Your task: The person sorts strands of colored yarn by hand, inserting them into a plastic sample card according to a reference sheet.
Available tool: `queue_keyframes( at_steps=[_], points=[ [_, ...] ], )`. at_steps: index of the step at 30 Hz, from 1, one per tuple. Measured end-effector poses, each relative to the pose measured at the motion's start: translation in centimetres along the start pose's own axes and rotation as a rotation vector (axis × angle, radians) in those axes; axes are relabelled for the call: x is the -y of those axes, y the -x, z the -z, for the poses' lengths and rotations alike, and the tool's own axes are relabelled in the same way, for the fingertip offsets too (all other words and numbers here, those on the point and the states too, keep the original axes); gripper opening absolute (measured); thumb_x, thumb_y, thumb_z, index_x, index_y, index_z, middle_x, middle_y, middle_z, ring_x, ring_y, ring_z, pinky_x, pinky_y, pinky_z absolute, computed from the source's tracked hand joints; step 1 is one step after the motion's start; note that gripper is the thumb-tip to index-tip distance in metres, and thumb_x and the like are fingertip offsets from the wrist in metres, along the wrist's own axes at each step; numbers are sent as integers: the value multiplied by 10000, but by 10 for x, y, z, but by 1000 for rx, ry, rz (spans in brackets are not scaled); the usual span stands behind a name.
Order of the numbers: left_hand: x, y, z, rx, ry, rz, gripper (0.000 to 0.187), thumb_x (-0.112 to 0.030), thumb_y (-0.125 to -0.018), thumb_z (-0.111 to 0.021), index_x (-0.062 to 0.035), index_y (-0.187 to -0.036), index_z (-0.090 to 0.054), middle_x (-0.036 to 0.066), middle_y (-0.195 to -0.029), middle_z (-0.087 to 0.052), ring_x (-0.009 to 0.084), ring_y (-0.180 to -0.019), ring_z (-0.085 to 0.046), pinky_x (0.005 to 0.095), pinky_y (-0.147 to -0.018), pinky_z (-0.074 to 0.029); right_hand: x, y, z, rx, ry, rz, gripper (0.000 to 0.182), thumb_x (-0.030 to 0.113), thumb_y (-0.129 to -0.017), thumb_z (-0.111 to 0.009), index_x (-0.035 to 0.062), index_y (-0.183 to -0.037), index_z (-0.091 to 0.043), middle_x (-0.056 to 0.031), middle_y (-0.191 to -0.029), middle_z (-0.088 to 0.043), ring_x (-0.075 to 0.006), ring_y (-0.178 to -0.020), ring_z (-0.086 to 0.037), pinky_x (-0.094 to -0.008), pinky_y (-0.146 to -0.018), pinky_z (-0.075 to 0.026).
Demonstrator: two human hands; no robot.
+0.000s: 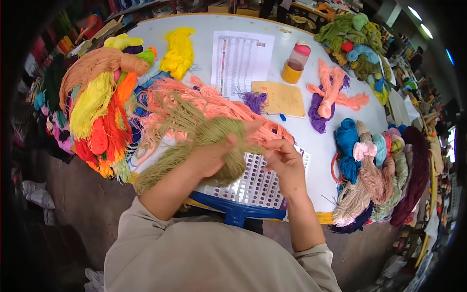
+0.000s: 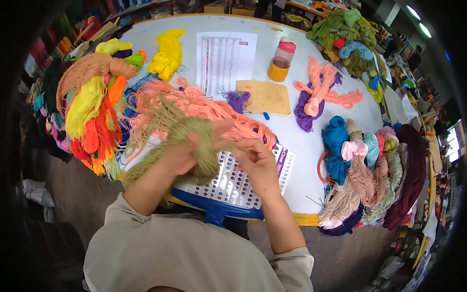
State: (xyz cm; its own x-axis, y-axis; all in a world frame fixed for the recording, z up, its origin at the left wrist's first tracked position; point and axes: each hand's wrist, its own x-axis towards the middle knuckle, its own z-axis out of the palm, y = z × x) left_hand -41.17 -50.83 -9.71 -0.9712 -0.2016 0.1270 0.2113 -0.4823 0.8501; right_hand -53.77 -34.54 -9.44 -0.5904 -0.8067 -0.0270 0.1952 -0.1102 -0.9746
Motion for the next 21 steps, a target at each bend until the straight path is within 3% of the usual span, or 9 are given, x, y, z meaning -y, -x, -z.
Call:
queue_keyframes(
  at_steps=[3, 6, 8, 11, 13, 15, 17, 18, 21],
  points=[
    [7, -1, -19, 51, 44, -6, 898, -582, -864, -584, 46, -1442, -307, 138, -1456, -383, 239, -1332, -375, 374, -1103, -295, 3, 0, -19, 106, -2, 79, 106, 60, -879, -659, 38, -982, -649, 12, -891, -611, -35, -722, -544, -191, -585, -510],
    [12, 1, -21, -5, -27, 41, 728, -497, -939, -532, 18, -1425, -362, 128, -1437, -402, 219, -1322, -384, 356, -1099, -294, 1, 0, -21, 74, 23, 31, 75, 74, -884, -653, 42, -952, -658, 2, -885, -625, -42, -710, -549, -190, -575, -498],
    [12, 2, -22, -138, -91, 38, 645, -466, -964, -498, 42, -1357, -439, 141, -1335, -505, 221, -1229, -490, 373, -1029, -401, 0, 1, -21, 64, -17, 22, 63, 85, -889, -647, 48, -938, -661, -3, -873, -631, -45, -699, -551, -193, -569, -492],
    [12, 3, -22, -155, -63, 48, 595, -445, -985, -464, 44, -1324, -464, 148, -1316, -518, 217, -1217, -500, 372, -1021, -407, 0, 2, -17, 37, -90, -35, 62, 108, -904, -622, 66, -940, -650, -13, -853, -647, -54, -690, -567, -200, -564, -486],
    [14, 2, -21, -160, -17, 62, 604, -457, -984, -457, 43, -1323, -463, 148, -1305, -524, 214, -1203, -511, 370, -1011, -415, -4, -1, -9, 84, -351, -78, 77, 106, -905, -615, 71, -972, -632, -11, -843, -652, -53, -685, -563, -202, -561, -485],
    [13, 1, -25, -161, 31, 80, 613, -470, -983, -450, 41, -1321, -462, 148, -1294, -531, 211, -1188, -521, 368, -1000, -424, 1, -1, -14, 69, -337, -70, 83, 107, -915, -603, 70, -988, -617, 1, -838, -637, -42, -676, -545, -201, -562, -485],
    [11, 1, -31, -129, 101, 63, 622, -482, -980, -447, 37, -1324, -457, 148, -1274, -541, 215, -1165, -537, 369, -977, -444, 8, 4, -23, 5, 84, -41, 68, 116, -925, -596, 62, -964, -614, 16, -837, -611, -30, -674, -532, -198, -561, -485],
    [15, 0, -30, -128, 102, 65, 622, -482, -980, -447, 37, -1324, -457, 148, -1274, -541, 215, -1165, -537, 369, -977, -444, 3, 5, -18, 78, 189, 20, 70, 119, -931, -592, 57, -955, -611, 21, -864, -601, -23, -710, -547, -193, -581, -489],
    [21, -3, -28, -146, 52, 41, 596, -472, -976, -464, 28, -1299, -476, 147, -1249, -554, 212, -1136, -550, 369, -954, -460, -3, 3, -15, 71, 169, 37, 72, 123, -931, -591, 61, -963, -610, 7, -913, -624, -40, -729, -570, -197, -597, -497]
  ],
)
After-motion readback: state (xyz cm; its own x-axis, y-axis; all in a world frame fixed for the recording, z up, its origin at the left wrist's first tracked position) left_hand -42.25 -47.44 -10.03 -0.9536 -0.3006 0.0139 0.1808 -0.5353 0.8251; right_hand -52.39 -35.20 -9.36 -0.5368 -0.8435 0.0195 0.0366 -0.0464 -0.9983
